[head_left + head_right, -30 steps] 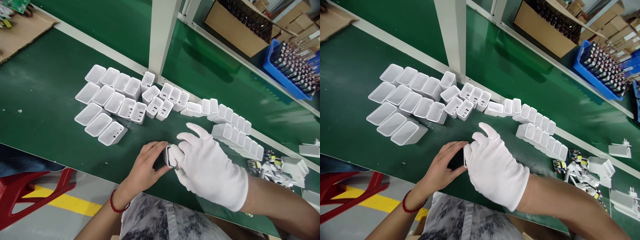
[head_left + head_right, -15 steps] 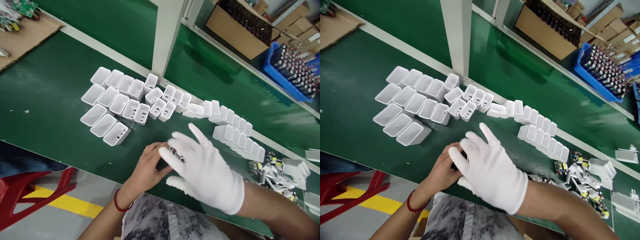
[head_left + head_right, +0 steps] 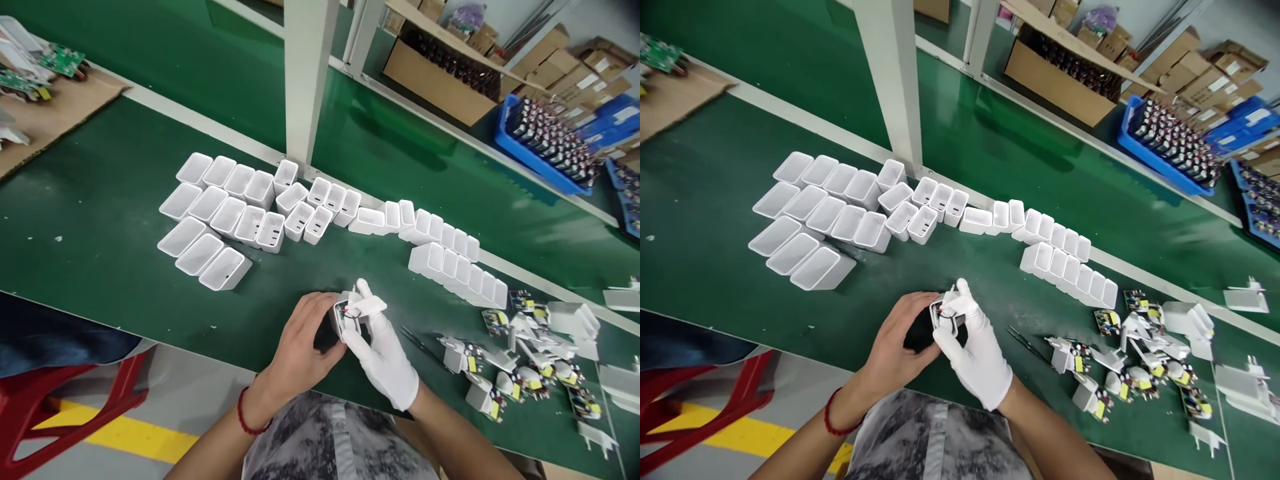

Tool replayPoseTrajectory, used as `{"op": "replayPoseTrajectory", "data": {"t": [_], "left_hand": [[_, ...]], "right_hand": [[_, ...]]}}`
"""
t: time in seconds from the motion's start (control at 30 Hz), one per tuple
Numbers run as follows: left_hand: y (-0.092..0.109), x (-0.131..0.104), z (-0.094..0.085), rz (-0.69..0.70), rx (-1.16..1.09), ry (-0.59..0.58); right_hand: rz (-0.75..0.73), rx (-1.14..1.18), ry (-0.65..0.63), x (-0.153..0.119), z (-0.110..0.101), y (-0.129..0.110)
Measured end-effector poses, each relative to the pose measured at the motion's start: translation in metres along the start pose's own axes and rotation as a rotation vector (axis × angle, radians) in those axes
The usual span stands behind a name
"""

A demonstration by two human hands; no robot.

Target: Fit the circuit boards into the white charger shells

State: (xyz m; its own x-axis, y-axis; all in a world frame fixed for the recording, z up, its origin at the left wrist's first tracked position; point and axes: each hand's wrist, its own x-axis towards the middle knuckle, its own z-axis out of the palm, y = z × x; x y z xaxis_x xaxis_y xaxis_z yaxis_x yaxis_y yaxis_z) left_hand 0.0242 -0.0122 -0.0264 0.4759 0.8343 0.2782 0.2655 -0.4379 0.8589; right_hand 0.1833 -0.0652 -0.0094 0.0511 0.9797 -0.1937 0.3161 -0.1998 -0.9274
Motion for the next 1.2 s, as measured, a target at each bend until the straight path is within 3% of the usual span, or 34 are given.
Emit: {"op": "replayPoseTrajectory", "data": {"t": [0.1, 0.17, 0.3, 0.47, 0.63, 1.03, 1.2], "left_hand": [[0.012, -0.001, 0.002, -0.025, -0.050, 0.035], [0.016, 0.000, -0.002, -0.064, -0.109, -0.031], [0.015, 0.008, -0.013, -0.290, -0.389, -0.184], [0.015, 0.013, -0.005, -0.501, -0.532, -0.226], [0.018, 0.012, 0.004, -0.488, -0.569, -0.171], [0.018, 0.015, 0.011, -0.344, -0.426, -0.118], [0.018, 0.024, 0.008, -0.349, -0.337, -0.186]], "right_hand": [[-0.007, 0.185, -0.033, 0.001, -0.005, -0.005], [-0.014, 0.272, -0.019, 0.003, -0.009, -0.009], [-0.011, 0.428, -0.059, 0.006, -0.012, -0.011], [0.049, 0.546, -0.112, 0.006, -0.007, 0.003], [0.029, 0.534, -0.139, 0.006, -0.008, 0.009], [0.033, 0.481, -0.103, 0.007, -0.011, 0.017], [0.070, 0.521, -0.099, 0.010, -0.015, 0.014]]}}
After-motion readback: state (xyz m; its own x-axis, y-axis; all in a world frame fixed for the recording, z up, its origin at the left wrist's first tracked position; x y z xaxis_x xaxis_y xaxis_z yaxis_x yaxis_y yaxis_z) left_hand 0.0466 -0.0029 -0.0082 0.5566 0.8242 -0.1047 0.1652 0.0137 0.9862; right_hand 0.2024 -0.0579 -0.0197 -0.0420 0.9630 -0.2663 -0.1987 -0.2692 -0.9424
